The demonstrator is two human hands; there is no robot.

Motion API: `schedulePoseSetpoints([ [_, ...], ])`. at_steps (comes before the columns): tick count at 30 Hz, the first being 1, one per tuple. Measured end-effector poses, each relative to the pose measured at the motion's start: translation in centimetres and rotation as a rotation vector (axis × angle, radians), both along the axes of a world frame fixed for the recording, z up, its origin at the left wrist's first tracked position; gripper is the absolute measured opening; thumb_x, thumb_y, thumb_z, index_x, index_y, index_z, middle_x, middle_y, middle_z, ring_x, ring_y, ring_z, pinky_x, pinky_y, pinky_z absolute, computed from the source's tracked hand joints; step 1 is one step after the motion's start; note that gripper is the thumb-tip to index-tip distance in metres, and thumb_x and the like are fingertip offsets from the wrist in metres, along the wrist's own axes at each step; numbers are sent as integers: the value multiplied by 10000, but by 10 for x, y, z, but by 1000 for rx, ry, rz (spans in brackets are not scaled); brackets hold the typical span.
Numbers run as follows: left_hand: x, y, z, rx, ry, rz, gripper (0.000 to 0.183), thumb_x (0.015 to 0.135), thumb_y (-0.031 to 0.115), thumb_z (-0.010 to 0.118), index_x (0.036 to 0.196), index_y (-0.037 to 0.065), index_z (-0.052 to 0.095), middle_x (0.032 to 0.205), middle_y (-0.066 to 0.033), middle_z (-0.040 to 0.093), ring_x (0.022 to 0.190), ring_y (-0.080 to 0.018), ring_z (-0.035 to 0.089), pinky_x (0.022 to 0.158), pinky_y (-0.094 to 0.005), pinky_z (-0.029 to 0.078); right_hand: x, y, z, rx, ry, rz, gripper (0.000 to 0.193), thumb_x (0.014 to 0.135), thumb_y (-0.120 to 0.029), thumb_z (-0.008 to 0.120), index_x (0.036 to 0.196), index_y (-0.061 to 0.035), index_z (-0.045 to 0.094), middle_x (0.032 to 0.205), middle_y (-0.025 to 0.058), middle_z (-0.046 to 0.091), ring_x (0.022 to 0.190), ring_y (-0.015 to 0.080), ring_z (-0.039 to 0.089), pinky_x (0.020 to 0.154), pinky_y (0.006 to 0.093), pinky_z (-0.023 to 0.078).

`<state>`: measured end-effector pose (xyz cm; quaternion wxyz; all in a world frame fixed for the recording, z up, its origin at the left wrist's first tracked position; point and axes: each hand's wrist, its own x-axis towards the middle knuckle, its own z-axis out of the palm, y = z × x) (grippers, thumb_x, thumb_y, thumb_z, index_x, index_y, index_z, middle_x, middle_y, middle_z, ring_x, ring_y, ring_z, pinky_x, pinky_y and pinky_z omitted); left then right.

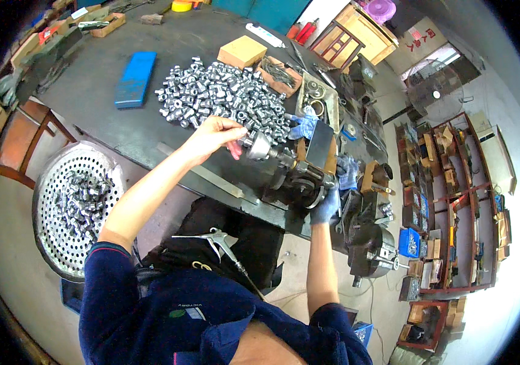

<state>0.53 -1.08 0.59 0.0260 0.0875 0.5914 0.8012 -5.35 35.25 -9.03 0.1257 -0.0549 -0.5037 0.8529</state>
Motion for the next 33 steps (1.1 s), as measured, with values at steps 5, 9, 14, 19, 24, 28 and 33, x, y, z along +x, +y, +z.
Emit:
schedulePoseSetpoints([
  [5,39,-52,7,-245,-8,144,279,839,220,599,883,-56,605,700,-96,620,566,-151,597,569,-282,489,-50,-2,61,297,88,-233,243,825,-268,603,815,-27,634,757,32,611,613,102,533,524,259,413],
  [9,125,-128,-10,-560,-122,500,235,831,163,575,858,-65,623,640,-58,591,528,-102,550,497,-242,431,-6,-16,104,192,330,-144,280,855,-277,541,912,-12,611,805,72,640,667,110,603,478,205,411],
  [14,225,-187,-14,-1028,-457,674,228,792,163,594,860,-51,627,625,-100,600,534,-173,581,509,-282,452,69,-14,104,196,182,-104,350,876,-387,519,774,-53,538,531,-41,376,429,38,326,376,183,287],
  [19,189,-154,-14,-1554,-217,795,196,742,161,627,877,19,639,721,-182,622,708,-337,617,626,-404,484,69,-2,38,97,-76,-56,385,809,-442,602,783,-62,548,509,-43,390,394,59,356,347,195,277],
  [24,51,-40,-21,-1215,488,372,187,738,115,593,909,59,646,829,-131,613,792,-313,604,686,-388,484,16,1,6,41,-66,-95,269,836,-255,552,1014,-55,580,779,0,577,665,106,548,620,233,479],
  [28,-27,-1,-63,-1315,510,148,83,714,121,578,765,58,595,767,-136,576,730,-325,595,621,-424,472,6,-9,-5,-54,-44,-4,229,815,-183,535,975,-27,587,883,59,605,782,182,585,736,307,501],
  [33,-39,3,-71,-1451,632,171,107,676,143,601,720,55,562,683,-132,586,665,-329,605,588,-445,472,43,-22,24,91,-76,-149,227,853,-239,563,943,-38,616,858,34,616,723,135,577,667,271,499],
])
